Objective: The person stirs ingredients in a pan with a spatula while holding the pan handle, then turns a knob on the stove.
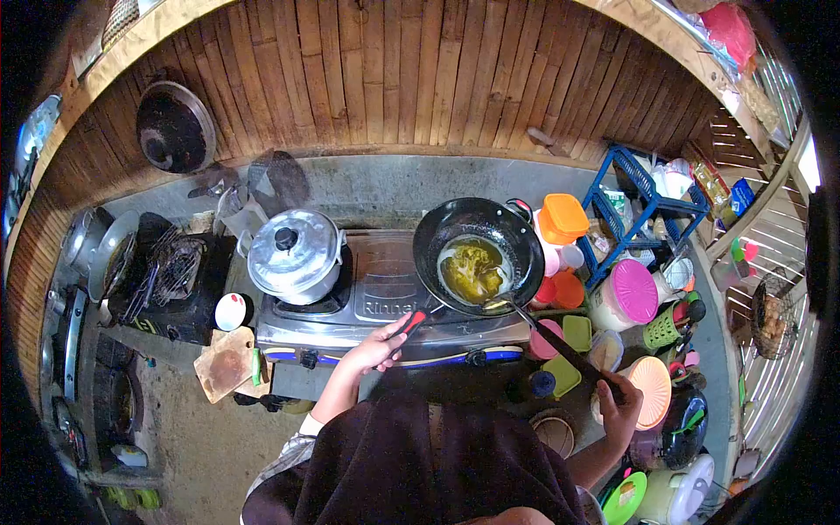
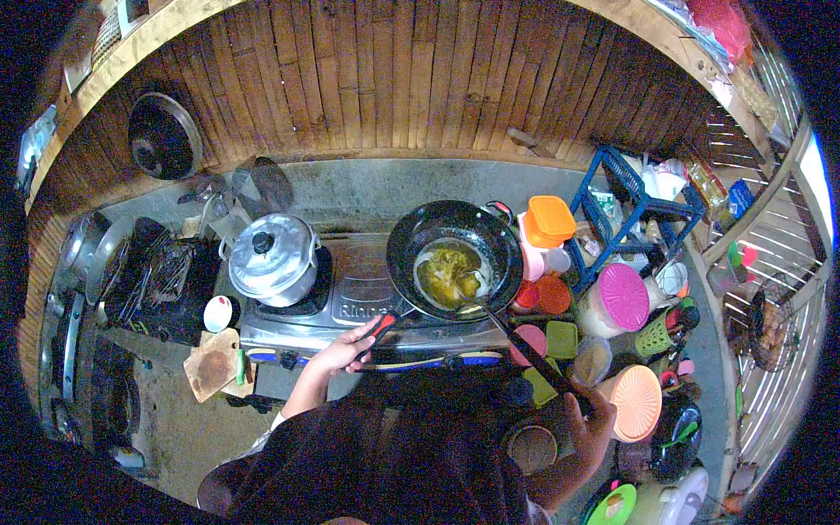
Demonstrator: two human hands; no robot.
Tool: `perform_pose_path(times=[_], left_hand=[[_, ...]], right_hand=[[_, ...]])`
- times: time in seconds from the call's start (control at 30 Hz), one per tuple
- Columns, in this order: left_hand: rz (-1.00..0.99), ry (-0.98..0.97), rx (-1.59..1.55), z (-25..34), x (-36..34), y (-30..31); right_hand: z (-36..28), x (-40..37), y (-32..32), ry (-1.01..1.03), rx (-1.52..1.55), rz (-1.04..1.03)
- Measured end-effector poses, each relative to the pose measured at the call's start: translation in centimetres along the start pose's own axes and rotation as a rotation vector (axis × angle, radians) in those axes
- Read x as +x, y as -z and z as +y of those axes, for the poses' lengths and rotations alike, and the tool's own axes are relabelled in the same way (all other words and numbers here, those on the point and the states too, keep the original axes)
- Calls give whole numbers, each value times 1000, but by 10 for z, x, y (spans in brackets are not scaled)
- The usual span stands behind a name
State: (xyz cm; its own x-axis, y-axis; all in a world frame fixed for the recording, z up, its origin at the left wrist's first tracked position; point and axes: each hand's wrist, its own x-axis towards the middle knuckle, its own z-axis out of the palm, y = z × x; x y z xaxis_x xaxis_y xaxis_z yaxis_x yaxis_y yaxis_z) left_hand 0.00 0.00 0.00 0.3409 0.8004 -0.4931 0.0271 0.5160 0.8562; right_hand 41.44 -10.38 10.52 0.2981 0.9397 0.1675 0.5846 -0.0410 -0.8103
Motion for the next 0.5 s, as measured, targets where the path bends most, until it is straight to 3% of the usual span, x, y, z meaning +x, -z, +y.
perform_pose_path(times=[0.5], left_hand=[[-20, -32, 26, -3, 2, 3]], right_hand=[[-15, 7, -26, -32, 20, -46]])
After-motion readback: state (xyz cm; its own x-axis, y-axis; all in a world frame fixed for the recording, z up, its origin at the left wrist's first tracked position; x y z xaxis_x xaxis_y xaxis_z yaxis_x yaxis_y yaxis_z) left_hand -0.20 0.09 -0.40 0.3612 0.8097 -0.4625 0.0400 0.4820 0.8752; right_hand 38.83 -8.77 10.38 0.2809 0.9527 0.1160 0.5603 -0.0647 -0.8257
